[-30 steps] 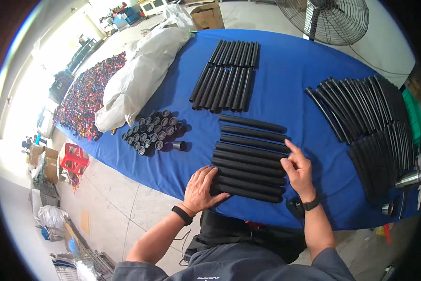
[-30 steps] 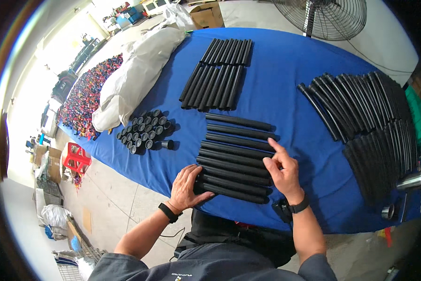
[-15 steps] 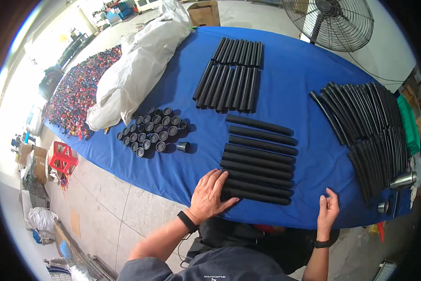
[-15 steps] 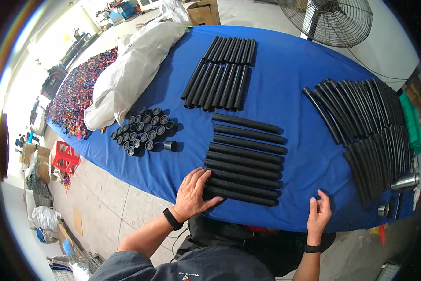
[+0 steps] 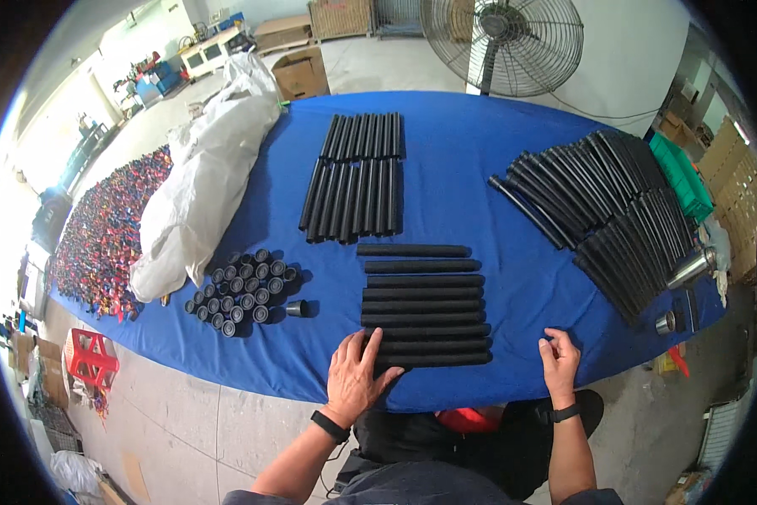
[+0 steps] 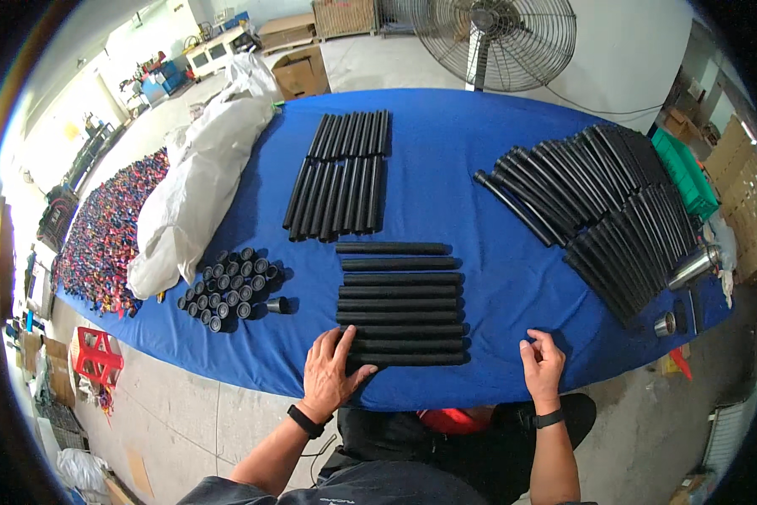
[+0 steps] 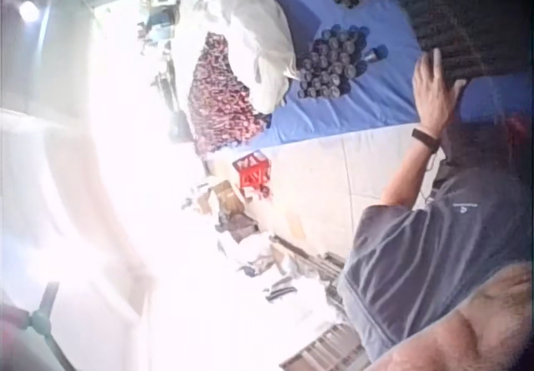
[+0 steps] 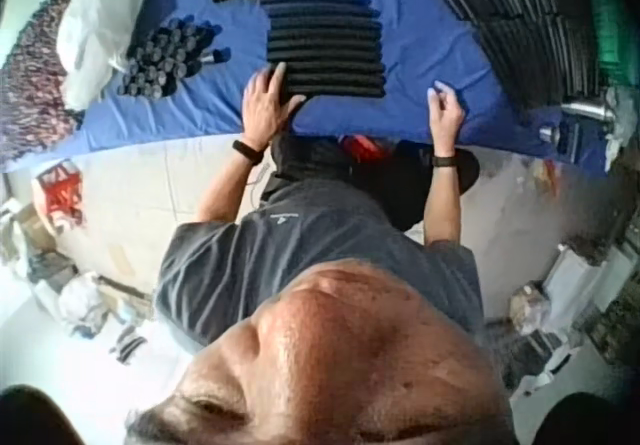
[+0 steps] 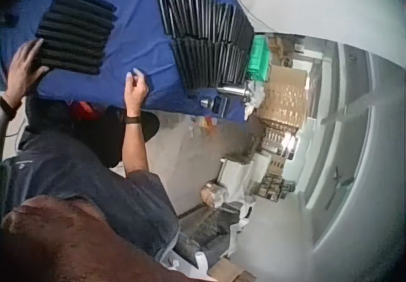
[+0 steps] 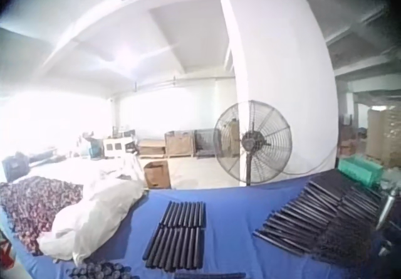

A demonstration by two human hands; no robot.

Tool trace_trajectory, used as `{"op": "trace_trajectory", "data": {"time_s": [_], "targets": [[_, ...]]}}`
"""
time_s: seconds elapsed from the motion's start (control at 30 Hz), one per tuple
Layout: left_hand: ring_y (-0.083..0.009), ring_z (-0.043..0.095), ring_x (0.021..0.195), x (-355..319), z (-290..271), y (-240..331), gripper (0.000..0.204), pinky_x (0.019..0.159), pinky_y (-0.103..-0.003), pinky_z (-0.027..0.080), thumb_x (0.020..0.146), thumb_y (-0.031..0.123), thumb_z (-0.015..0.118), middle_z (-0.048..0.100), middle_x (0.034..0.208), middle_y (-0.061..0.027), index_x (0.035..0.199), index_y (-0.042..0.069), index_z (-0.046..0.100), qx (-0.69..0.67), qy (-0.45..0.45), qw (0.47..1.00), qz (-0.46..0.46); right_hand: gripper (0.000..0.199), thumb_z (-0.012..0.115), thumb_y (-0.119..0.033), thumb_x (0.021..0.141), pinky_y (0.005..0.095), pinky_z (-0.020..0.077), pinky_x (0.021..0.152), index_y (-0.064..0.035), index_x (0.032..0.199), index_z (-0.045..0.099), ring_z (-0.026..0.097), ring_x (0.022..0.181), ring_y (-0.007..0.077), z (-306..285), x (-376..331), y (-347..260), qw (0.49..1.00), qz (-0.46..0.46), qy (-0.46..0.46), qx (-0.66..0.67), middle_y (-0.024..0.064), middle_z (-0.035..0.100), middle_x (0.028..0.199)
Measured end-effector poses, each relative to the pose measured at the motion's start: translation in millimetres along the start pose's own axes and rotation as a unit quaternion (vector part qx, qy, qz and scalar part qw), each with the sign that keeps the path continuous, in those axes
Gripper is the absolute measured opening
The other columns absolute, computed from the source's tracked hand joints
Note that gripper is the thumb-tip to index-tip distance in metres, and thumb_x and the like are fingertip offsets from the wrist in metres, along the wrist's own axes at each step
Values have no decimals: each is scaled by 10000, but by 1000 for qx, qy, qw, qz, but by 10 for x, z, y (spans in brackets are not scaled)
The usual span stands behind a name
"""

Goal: The person assembles black cylindrical components by inserting smaller inner tubes into larger outer sleeves. They handle the parts one by one, aligning the ends and pushing them together to form longer rods. The assembled units are placed in a neat row on a blue-covered table.

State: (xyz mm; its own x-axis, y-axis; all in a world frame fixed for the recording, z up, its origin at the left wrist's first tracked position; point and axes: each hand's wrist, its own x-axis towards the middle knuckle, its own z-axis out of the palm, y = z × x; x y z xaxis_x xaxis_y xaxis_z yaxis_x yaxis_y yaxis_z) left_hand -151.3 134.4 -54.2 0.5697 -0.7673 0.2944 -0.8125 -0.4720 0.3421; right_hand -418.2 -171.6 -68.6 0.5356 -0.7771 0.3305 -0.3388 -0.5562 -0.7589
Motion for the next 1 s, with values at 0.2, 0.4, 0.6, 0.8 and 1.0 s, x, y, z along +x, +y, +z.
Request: {"op": "trace_trajectory", "data": {"time_s": [0.2,0.4,0.6,0.8,1.0], "targets": [[-368,510,1304,-44,28,-2,926,1079,-465,420,836,604,736,553,1382,-195,1469,-6,445,4,11,1000,-6,113,713,-102,902,259,385,535,1,943,690,475,579,57,-121,-113,-9,991,40,-61,114,-36,550,633],[-380,510,1304,-101,48,6,942,1097,-472,408,837,564,756,550,1382,-218,1476,-37,411,-2,16,1000,-9,178,700,-181,921,343,503,633,-19,854,670,659,683,207,-320,-742,-607,925,-43,-372,73,71,660,712],[-388,515,1283,-88,150,34,952,1081,-477,418,807,507,807,557,1365,-234,1469,-49,409,-7,36,999,3,356,522,-315,1000,508,512,900,-14,1128,663,660,1051,400,297,-1372,331,751,-53,-636,-169,208,704,1072],[-403,518,1249,-86,151,81,944,1082,-469,415,796,455,827,571,1330,-252,1459,-71,407,-5,35,999,7,474,516,-326,977,508,463,1057,-79,1369,614,608,1255,394,498,-1192,748,779,134,-565,-237,243,626,1365],[-407,516,1257,-157,190,-29,953,1090,-475,410,779,438,840,568,1337,-248,1473,-47,403,-4,31,999,-9,928,732,-666,817,473,255,1232,-121,1526,482,326,1508,347,482,-1101,692,877,228,-381,-184,204,400,1605]]}}
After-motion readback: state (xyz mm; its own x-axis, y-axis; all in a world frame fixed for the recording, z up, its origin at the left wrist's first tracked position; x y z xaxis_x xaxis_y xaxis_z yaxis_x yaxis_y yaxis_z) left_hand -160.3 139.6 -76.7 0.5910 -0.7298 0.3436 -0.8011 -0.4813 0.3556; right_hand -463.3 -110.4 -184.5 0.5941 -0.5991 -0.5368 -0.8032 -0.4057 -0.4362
